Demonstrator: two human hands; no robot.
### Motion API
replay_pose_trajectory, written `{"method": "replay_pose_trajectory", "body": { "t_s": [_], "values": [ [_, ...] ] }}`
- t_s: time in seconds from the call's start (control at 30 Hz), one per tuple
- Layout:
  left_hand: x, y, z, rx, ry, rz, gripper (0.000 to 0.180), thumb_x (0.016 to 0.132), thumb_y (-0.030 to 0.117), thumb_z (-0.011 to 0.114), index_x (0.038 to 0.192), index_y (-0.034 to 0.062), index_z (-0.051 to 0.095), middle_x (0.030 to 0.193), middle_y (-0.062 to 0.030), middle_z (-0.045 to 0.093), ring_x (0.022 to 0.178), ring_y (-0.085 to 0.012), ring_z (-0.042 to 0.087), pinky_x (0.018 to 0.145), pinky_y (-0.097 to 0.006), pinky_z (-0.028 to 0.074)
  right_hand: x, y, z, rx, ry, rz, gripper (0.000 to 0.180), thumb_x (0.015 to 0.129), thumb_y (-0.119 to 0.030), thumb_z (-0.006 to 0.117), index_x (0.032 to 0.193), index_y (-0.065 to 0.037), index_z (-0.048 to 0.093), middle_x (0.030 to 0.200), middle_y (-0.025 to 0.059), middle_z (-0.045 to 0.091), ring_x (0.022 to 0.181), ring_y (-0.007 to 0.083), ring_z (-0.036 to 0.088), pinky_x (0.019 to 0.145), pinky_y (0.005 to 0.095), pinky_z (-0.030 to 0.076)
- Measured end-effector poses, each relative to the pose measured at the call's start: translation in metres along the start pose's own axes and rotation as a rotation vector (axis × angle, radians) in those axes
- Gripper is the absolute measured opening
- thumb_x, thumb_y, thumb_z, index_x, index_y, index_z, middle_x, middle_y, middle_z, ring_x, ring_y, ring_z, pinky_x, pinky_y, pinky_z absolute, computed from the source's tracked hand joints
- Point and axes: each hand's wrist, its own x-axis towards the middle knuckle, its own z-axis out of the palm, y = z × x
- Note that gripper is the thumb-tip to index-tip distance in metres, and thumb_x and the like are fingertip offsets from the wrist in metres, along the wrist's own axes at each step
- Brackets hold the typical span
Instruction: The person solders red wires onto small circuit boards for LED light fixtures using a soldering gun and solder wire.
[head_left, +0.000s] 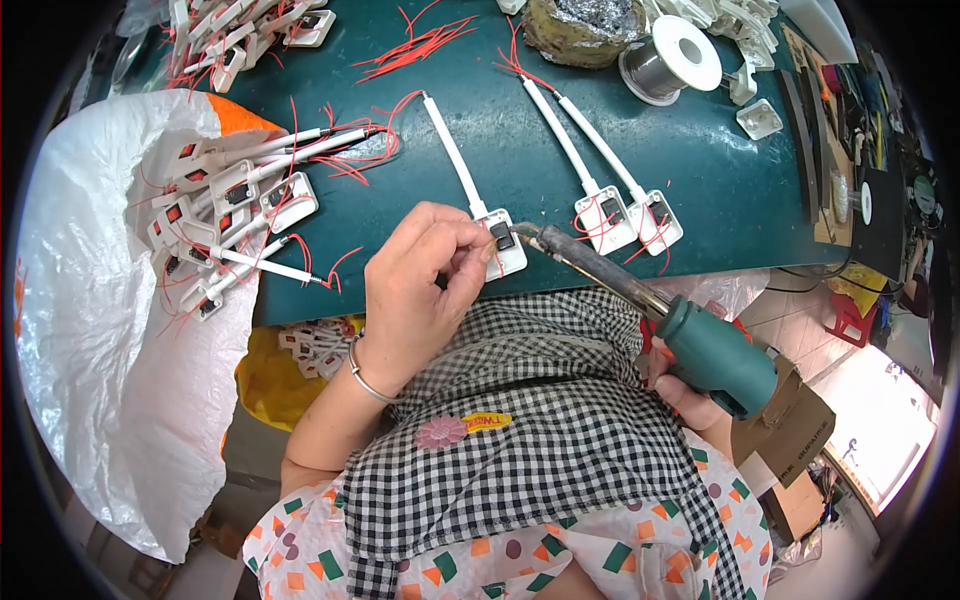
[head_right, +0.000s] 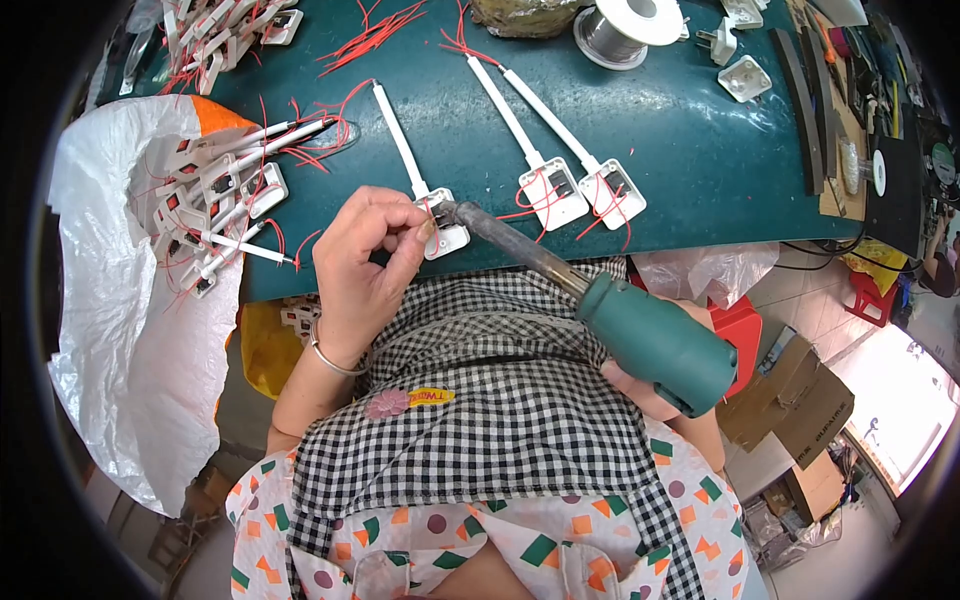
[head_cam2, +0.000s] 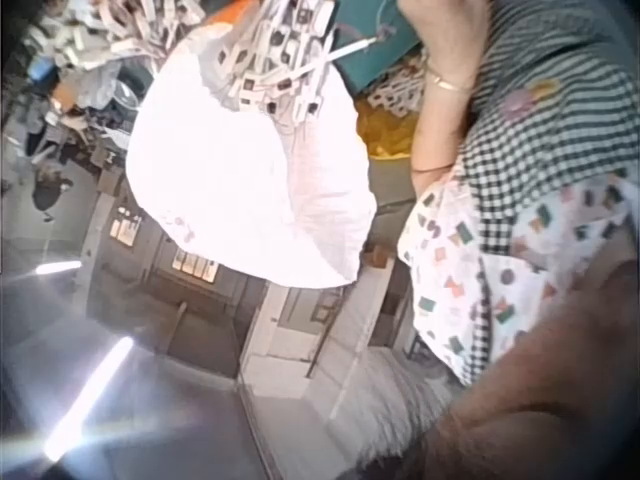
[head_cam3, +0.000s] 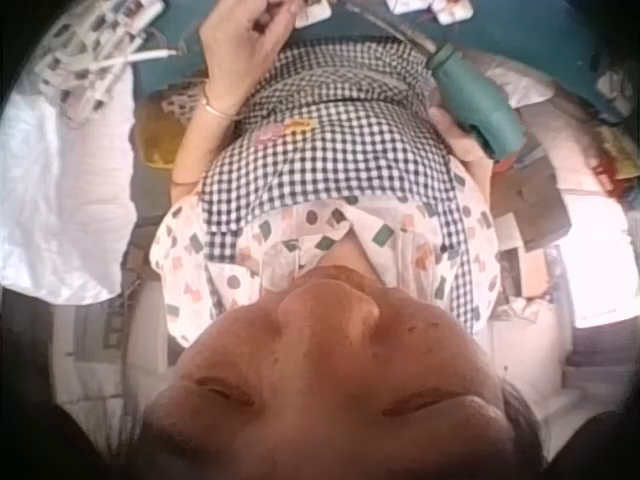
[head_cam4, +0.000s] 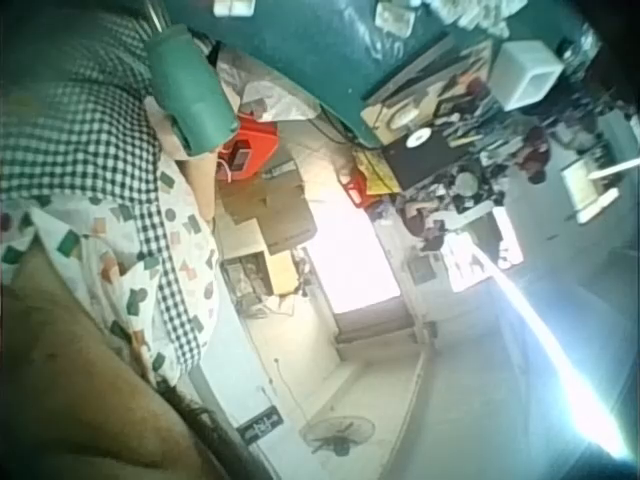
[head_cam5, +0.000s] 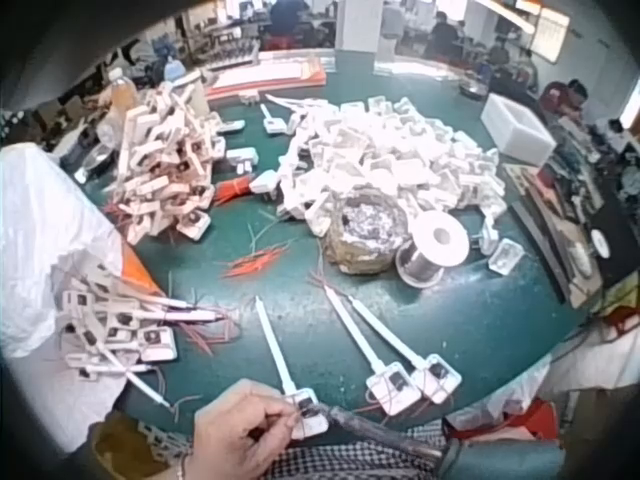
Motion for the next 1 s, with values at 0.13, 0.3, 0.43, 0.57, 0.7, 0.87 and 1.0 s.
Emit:
{"method": "replay_pose_trajectory", "body": {
  "t_s": [0.13, 0.3, 0.43, 0.57, 0.7, 0.87, 1.0],
  "values": [
    [0.001, 0.001, 0.001, 0.006, -0.002, 0.002, 0.010, 0.083, -0.008, 0.067, 0.091, -0.0013, 0.066, 0.091, -0.0069, 0.062, 0.068, -0.0065, 0.059, 0.056, -0.018, 0.047, 0.001, 0.000, 0.003, -0.028, 0.022, -0.054, 0.034, 0.067, -0.017, 0.078, 0.096, -0.004, 0.066, 0.081, 0.0066, 0.065, 0.069, 0.0237, 0.065, 0.063, 0.0322, 0.053],
    [0.000, 0.001, 0.002, 0.004, -0.001, -0.007, 0.009, 0.083, -0.007, 0.067, 0.091, -0.0015, 0.066, 0.091, -0.0068, 0.062, 0.067, -0.0063, 0.059, 0.056, -0.018, 0.047, 0.004, 0.002, 0.008, 0.019, 0.007, 0.098, 0.049, 0.063, -0.019, 0.081, 0.104, 0.001, 0.064, 0.087, 0.0088, 0.069, 0.073, 0.0231, 0.068, 0.069, 0.0304, 0.056],
    [0.001, 0.001, 0.000, -0.002, -0.005, -0.009, 0.010, 0.082, -0.008, 0.067, 0.090, -0.0016, 0.066, 0.091, -0.0066, 0.062, 0.067, -0.0059, 0.058, 0.056, -0.018, 0.047, 0.012, -0.003, 0.007, -0.110, -0.018, -0.029, 0.048, 0.062, -0.018, 0.081, 0.103, 0.002, 0.064, 0.086, 0.0085, 0.069, 0.072, 0.0227, 0.068, 0.068, 0.0305, 0.056],
    [0.001, 0.002, 0.000, -0.008, -0.004, -0.008, 0.011, 0.082, -0.009, 0.066, 0.090, -0.0014, 0.066, 0.090, -0.0065, 0.062, 0.067, -0.0057, 0.058, 0.056, -0.018, 0.046, -0.004, 0.006, 0.007, -0.075, 0.019, 0.048, 0.047, 0.060, -0.018, 0.082, 0.101, 0.000, 0.065, 0.087, 0.0086, 0.069, 0.071, 0.0228, 0.069, 0.067, 0.0302, 0.056],
    [0.000, 0.002, 0.001, -0.006, -0.001, -0.009, 0.012, 0.081, -0.010, 0.065, 0.090, -0.0014, 0.066, 0.090, -0.0062, 0.062, 0.066, -0.0057, 0.057, 0.056, -0.018, 0.046, 0.009, 0.004, 0.007, -0.049, 0.003, -0.007, 0.043, 0.062, -0.019, 0.081, 0.098, -0.001, 0.066, 0.087, 0.0086, 0.069, 0.072, 0.0230, 0.069, 0.067, 0.0302, 0.056],
    [0.002, 0.001, 0.002, 0.007, 0.015, 0.026, 0.012, 0.079, -0.008, 0.069, 0.088, -0.0009, 0.065, 0.090, -0.0070, 0.063, 0.061, -0.0073, 0.059, 0.053, -0.021, 0.049, 0.001, 0.001, -0.001, -0.088, -0.006, -0.033, 0.034, 0.068, -0.018, 0.079, 0.094, -0.002, 0.066, 0.081, 0.0070, 0.067, 0.065, 0.0219, 0.065, 0.060, 0.0307, 0.053],
    [0.001, 0.000, 0.002, -0.008, 0.017, 0.016, 0.013, 0.078, -0.008, 0.069, 0.088, -0.0007, 0.065, 0.090, -0.0068, 0.063, 0.061, -0.0073, 0.059, 0.052, -0.021, 0.049, -0.003, -0.003, 0.000, 0.277, -0.008, 0.127, 0.038, 0.077, -0.016, 0.075, 0.106, 0.001, 0.060, 0.077, 0.0071, 0.060, 0.064, 0.0192, 0.058, 0.057, 0.0304, 0.048]
  ]
}}
